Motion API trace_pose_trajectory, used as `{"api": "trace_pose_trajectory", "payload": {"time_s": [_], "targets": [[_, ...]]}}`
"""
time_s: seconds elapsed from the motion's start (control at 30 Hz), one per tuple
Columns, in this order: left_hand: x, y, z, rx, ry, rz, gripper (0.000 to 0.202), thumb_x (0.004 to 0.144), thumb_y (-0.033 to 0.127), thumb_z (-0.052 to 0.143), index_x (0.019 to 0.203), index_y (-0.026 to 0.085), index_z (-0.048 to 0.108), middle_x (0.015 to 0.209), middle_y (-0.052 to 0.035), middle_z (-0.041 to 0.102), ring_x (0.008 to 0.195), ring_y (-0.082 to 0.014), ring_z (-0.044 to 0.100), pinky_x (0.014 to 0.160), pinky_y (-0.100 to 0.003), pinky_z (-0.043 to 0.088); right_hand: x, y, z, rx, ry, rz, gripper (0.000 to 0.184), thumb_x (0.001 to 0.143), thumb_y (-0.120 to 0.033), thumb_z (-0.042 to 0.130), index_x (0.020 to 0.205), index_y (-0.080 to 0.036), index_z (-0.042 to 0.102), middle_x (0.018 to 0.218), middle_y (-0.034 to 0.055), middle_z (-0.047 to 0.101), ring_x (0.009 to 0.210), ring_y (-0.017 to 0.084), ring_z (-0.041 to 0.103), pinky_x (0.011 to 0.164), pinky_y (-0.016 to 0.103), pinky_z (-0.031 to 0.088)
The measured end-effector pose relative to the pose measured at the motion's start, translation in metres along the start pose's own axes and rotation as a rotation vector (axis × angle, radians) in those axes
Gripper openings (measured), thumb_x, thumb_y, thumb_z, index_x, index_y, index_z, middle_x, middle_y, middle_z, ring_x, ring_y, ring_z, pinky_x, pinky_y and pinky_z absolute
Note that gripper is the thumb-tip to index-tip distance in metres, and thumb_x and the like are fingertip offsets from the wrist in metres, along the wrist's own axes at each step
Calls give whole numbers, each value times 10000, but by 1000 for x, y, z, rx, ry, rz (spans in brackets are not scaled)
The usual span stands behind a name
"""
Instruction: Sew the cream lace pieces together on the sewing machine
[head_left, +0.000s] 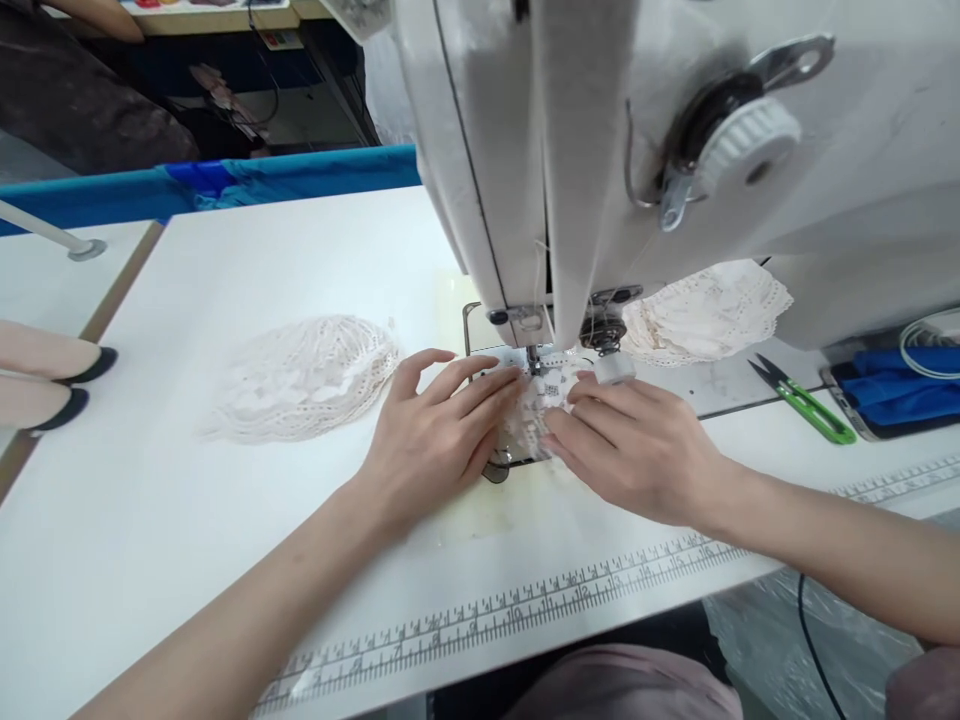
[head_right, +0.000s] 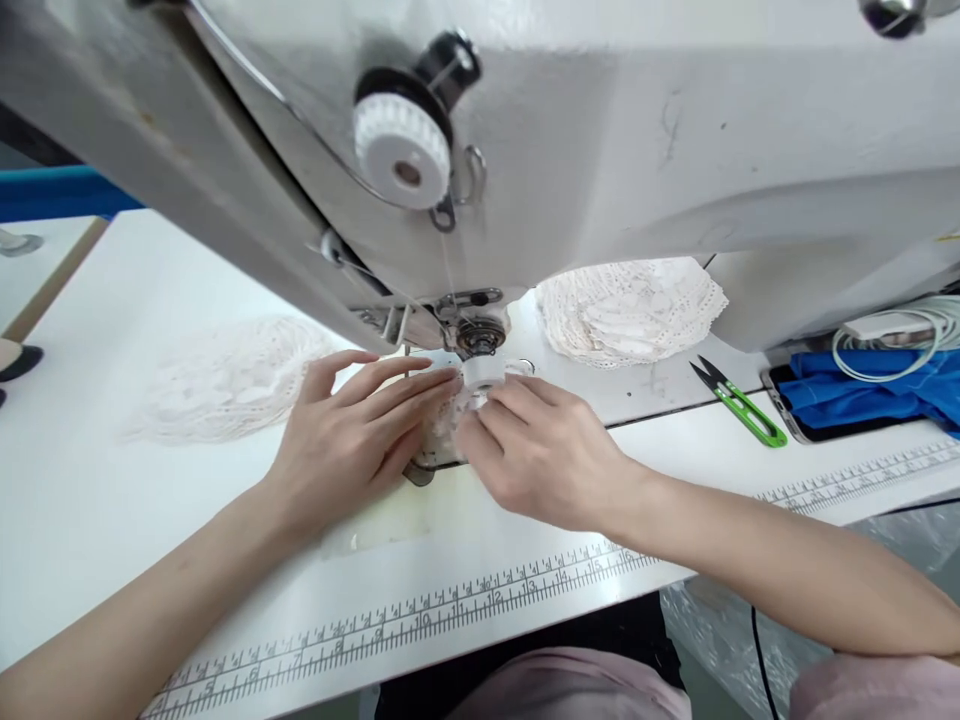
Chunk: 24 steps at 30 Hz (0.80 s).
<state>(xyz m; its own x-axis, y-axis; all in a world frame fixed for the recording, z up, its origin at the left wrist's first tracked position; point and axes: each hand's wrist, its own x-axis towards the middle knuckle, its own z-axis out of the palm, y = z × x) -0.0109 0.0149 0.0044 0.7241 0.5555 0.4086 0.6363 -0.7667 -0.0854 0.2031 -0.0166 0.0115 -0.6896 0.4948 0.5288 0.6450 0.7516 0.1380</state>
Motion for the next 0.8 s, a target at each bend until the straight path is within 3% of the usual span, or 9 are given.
{"api": "trace_pose_trajectory", "payload": {"time_s": [0.1,0.2,0.37,0.6,0.8], "targets": [[-1,-1,1,-17,-10,-2,424,860,102,482,1253,247,545,1252,-4,643,1150,-239,591,948,-467,389,-2,-2,-2,36,-50,4,252,904,-80,454,1032,-126,665,1032,74,704,999,190,626,778,289,542],[-1,0,1,-19,-11,21,409,869,96,472,1246,235,548,1247,-14,646,1161,-232,584,981,-462,383,-4,-1,1,44,-145,51,323,902,-51,395,1113,-99,634,1169,111,661,920,184,635,713,297,542],[2,6,3,7,6,63,358,889,85,464,1221,175,566,1151,-61,686,1113,-216,606,1017,-443,391,-6,14,14,-56,-225,144,348,863,-13,386,1078,-113,641,1171,119,659,955,216,598,748,335,484],[1,12,1,122,17,90,304,881,117,536,1168,189,603,1117,-42,699,1057,-227,623,948,-437,446,-4,26,21,-76,-242,132,284,958,-223,415,1070,-143,663,1185,93,663,1026,239,549,843,408,382],[1,11,0,149,28,109,307,874,112,547,1168,179,605,1136,-34,697,1079,-230,613,959,-433,428,-3,26,20,-45,-236,140,315,978,-257,389,1029,-153,682,1192,79,661,1099,222,526,906,396,344]]}}
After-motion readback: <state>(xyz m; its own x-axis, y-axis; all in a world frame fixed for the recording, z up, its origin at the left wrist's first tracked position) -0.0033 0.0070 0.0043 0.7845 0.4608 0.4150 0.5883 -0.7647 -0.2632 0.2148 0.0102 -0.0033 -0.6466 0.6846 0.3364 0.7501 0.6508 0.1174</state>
